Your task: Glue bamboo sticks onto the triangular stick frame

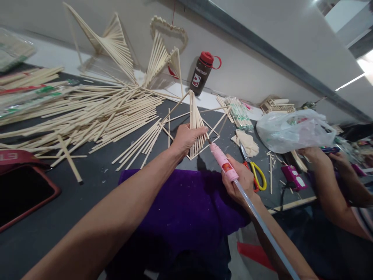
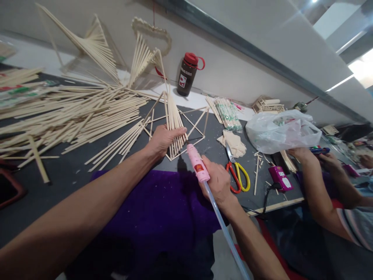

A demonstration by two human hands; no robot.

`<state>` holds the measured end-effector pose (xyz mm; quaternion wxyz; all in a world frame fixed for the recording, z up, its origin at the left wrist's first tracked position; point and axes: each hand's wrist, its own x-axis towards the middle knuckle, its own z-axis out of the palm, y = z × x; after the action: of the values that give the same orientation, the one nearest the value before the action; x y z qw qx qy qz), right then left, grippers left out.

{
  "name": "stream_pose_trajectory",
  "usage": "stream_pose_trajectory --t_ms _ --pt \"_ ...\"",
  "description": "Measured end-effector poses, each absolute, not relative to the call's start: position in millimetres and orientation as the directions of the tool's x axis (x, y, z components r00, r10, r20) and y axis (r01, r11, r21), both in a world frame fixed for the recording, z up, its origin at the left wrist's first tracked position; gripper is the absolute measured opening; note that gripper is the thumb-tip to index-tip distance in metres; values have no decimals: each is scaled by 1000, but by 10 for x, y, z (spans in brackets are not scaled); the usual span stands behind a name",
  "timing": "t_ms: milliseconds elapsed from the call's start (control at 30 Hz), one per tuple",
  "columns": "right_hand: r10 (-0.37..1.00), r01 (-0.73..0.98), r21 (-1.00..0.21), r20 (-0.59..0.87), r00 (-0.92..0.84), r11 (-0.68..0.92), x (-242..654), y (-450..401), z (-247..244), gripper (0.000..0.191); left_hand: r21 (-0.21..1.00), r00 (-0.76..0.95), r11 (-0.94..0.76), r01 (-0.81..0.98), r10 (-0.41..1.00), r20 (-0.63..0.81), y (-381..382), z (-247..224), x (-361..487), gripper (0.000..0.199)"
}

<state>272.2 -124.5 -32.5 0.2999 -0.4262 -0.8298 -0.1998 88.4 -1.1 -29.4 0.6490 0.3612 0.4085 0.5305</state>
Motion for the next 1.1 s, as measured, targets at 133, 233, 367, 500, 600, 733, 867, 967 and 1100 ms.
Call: stream_pose_trajectory --t_ms 133,233,367,500,600,733,867,967,1100 --pt "583 819 70 669 -462 569 2690 -1227 -316 54 902 99 161 -400 986 -132 2 -323 883 22" --pt "598 831 77 658 -458 551 2692 -1221 -339 53 897 105 171 -407 985 -140 0 -321 885 21" --pt "676 868 16 621 -398 496 2820 -1272 -358 48 900 99 188 -392 982 -162 -7 -304 889 20" --pt "800 920 -263 594 -82 290 3094 -1266 -239 39 904 71 188 -385 982 -174 5 -294 896 22" --pt "763 850 -515 593 257 114 3363 -1115 -57 37 902 57 183 -391 983 -174 22 -295 897 25" --pt "779 584 -810 403 480 59 3740 -776 92 31 902 42 163 -399 986 -160 38 -300 893 28" --pt "854 307 -950 113 508 -58 4005 -484 -19 24 902 32 159 -400 987 -160 40 -301 890 29" --pt "855 267 -937 -60 515 -227 4103 -351 -169 23 898 47 167 -406 986 -162 35 -301 889 29" --pt "835 313 -891 -120 537 -330 4185 -261 -239 20 893 66 164 -419 986 -150 24 -310 890 29"
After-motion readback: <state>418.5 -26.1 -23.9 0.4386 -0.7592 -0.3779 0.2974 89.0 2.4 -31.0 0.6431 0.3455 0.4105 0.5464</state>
